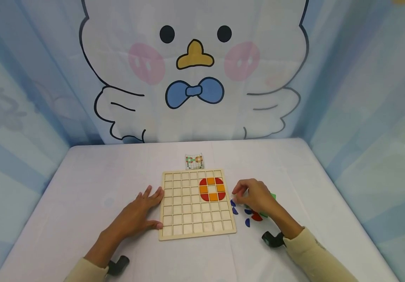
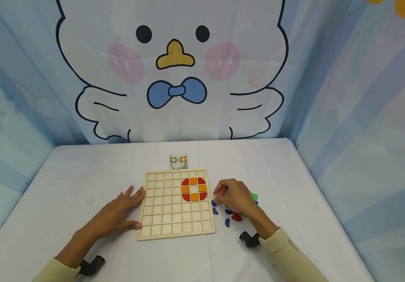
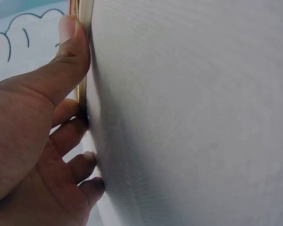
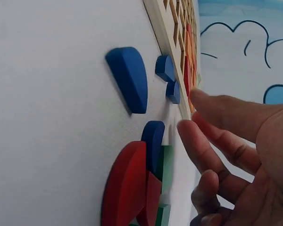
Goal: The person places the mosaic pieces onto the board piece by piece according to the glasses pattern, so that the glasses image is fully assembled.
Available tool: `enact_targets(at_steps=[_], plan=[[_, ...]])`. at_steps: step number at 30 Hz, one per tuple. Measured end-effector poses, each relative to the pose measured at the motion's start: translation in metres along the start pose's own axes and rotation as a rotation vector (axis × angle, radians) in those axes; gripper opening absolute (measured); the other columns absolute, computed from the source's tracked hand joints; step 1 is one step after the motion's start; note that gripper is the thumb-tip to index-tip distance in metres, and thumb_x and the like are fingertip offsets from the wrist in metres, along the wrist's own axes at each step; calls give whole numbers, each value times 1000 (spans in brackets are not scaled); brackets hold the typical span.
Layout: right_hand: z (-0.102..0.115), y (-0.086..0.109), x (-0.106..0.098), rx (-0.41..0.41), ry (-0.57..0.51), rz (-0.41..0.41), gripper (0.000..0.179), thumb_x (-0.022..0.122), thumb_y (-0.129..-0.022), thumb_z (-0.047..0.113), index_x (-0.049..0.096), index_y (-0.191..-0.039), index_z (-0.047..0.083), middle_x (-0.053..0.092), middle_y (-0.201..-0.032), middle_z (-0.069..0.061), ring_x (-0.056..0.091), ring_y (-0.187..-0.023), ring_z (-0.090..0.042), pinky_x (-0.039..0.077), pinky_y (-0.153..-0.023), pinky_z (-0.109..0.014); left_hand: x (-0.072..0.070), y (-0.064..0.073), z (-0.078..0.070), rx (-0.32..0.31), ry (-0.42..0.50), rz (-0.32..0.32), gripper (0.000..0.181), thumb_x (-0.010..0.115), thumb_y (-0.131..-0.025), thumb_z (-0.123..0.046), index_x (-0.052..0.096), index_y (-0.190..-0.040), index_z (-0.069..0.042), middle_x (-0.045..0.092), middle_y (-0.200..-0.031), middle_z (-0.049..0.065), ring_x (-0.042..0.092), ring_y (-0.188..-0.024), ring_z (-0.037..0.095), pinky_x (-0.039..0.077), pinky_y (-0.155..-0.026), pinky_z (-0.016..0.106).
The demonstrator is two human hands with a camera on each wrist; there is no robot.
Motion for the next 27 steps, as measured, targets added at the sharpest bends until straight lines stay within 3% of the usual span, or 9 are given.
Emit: enact_targets(at_steps=[7,19,27], plan=[[-3,4,4,-33,-12,86,18,89,-86,12,77,-97,19,66,-82,2,57,-77,-18,50,-68,-31,1,0,1,-6,-2,1,108,91,-76,-43,39,-164,-9,35,-171,11,24,-162,47,30,-126,68],[-2,2,8,-9,4,88,21,90,-85,11,70,-87,17,65,-81,1,56,-77,-18,48,-70,-31,1,0,0,-1,-1,-3,108,91,-76,-43,39,-164,-8,35,-171,12,25,-161,47,31,-125,69],[-6,2,8,-41,-18,102,20,89,-86,12,72,-91,19,64,-79,1,56,-75,-18,47,-67,-29,2,0,1,3,0,-9,108,91,-76,-42,39,-164,-8,36,-170,12,25,-161,47,30,-126,68]])
Point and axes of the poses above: each hand's wrist, its own y-axis away from the middle knuckle, its own x-axis out of the palm, z = x × y, the point moved 1 cm from there along -y, towards the middle knuckle
